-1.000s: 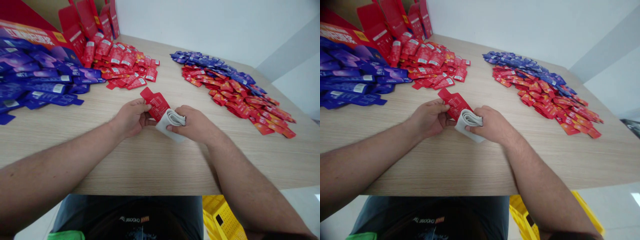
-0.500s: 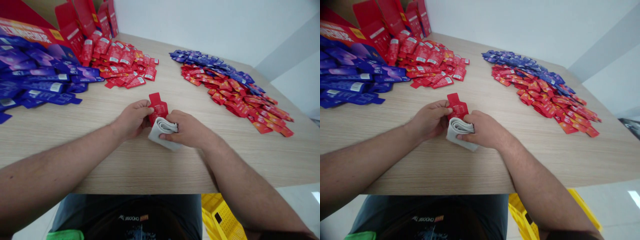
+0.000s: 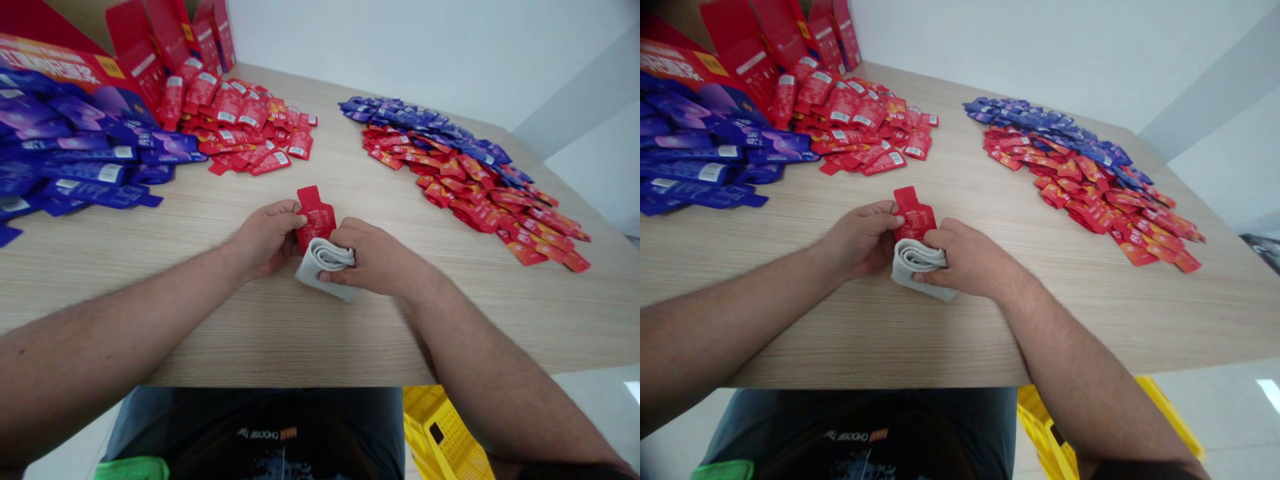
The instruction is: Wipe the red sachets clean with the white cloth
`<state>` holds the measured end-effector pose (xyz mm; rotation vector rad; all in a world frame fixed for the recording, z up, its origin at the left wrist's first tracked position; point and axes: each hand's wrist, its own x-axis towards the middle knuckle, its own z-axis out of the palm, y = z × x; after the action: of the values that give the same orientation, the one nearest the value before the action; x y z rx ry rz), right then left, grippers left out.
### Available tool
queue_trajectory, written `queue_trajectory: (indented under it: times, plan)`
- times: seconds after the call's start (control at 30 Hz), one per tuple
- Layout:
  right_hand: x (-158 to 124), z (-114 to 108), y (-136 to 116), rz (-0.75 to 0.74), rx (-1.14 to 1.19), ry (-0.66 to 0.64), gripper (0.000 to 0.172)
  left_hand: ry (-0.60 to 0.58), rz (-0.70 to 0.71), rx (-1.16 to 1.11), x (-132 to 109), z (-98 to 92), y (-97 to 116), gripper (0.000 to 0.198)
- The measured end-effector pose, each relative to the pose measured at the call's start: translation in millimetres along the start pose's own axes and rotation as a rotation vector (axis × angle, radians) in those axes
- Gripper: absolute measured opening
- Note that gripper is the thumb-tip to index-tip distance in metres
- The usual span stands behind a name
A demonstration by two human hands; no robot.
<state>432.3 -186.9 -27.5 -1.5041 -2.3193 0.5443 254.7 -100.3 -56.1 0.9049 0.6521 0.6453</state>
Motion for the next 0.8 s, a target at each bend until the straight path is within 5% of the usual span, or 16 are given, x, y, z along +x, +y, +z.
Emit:
queue_trajectory:
  times: [0.07, 0.2, 0.27, 0.4, 0.53, 0.63, 0.8]
  plan:
    - [-0.9, -6.6, 5.5, 0.063, 0.007, 0.039, 0.026, -0.008, 0.007, 0.007, -1.1, -0.5, 0.3, 0.009]
    - [1.5, -8.1, 17.0, 0.328, 0.045, 0.413, 0.037, -0.126, -0.086, 0.072, -6.7, 2.5, -6.4, 0.006]
    - [3.6, -3.1, 17.6, 0.38, 0.069, 0.49, 0.039, -0.18, -0.125, 0.097, -8.5, 3.9, -10.4, 0.007]
    - [4.1, 5.6, 7.1, 0.296, 0.11, 0.403, 0.038, -0.135, -0.081, 0.057, -5.8, 2.9, -10.4, 0.008]
    - [-0.3, 2.8, -2.6, 0.083, 0.057, 0.104, 0.03, -0.018, -0.027, 0.056, -2.1, 0.2, -2.7, 0.012]
    - [-3.3, -4.4, -0.5, 0.059, 0.029, -0.068, 0.025, -0.002, -0.008, 0.069, -2.3, 1.1, 0.0, 0.009]
    - [-1.0, -11.8, 11.2, 0.192, 0.093, 0.181, 0.033, -0.113, -0.093, 0.132, -4.5, 2.1, -7.5, 0.008]
